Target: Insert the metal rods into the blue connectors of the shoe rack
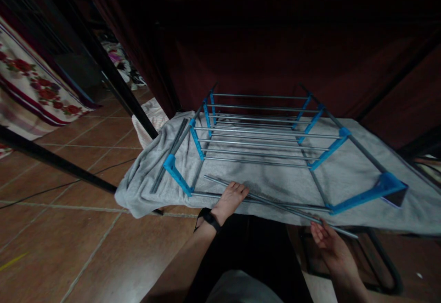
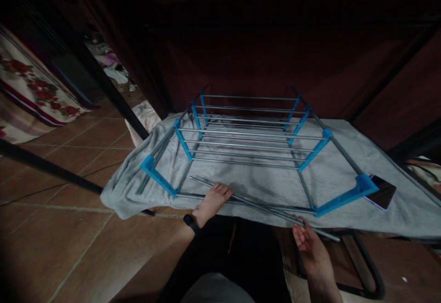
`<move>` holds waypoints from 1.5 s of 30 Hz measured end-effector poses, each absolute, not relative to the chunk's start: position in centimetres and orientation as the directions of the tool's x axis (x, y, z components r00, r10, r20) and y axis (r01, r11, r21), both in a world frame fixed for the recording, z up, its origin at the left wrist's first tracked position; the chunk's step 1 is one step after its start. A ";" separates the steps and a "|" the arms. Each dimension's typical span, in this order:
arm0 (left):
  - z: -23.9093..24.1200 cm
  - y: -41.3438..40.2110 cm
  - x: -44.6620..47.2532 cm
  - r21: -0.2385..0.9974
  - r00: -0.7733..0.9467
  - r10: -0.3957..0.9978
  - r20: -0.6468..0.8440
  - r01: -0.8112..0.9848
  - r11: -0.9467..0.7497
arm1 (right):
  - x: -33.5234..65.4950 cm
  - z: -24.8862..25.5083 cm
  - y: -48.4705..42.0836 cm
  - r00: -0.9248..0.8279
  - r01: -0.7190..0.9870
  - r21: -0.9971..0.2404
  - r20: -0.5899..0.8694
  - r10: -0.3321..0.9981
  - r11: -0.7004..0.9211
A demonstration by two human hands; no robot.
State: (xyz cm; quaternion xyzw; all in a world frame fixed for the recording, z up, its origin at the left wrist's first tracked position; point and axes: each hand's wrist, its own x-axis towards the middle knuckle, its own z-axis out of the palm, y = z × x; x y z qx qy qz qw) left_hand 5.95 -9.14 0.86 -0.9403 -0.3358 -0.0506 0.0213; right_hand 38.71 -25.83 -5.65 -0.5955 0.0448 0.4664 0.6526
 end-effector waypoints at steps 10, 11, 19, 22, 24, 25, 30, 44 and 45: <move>1.4 -8.7 3.7 0.057 0.643 0.734 0.217 0.743 -0.667 | 38.5 -5.3 -25.8 0.620 -0.666 -0.745 -0.526 0.583 0.036; 1.5 -8.6 3.2 0.055 0.623 0.749 0.224 0.759 -0.648 | 38.2 -4.8 -25.7 0.628 -0.658 -0.751 -0.509 0.589 0.052; 2.4 -7.3 -1.4 -0.054 0.522 0.801 0.294 0.845 -0.531 | 36.5 -1.7 -23.5 0.645 -0.637 -0.758 -0.423 0.636 0.142; 2.0 -6.5 -2.4 -0.059 0.470 0.812 0.346 0.875 -0.481 | 36.3 -1.2 -22.2 0.639 -0.658 -0.726 -0.398 0.659 0.199; 1.6 -6.0 -2.7 -0.028 0.386 0.831 0.401 0.912 -0.410 | 36.2 -0.9 -21.0 0.643 -0.669 -0.705 -0.388 0.661 0.237; 1.4 -5.7 -2.7 -0.009 0.340 0.840 0.423 0.929 -0.371 | 36.2 -0.8 -20.4 0.646 -0.672 -0.696 -0.383 0.661 0.253; 1.4 -4.6 -2.6 0.051 0.153 0.868 0.473 0.978 -0.200 | 36.4 -0.7 -16.7 0.648 -0.678 -0.679 -0.371 0.666 0.282; -0.5 -4.5 -3.6 -0.005 0.070 0.973 0.219 0.998 -0.070 | 40.2 -3.3 -10.1 0.682 -0.677 -0.703 -0.489 0.544 0.217; -0.5 -4.5 -3.6 -0.008 0.057 0.976 0.209 0.998 -0.056 | 40.3 -3.6 -10.0 0.678 -0.678 -0.706 -0.493 0.546 0.205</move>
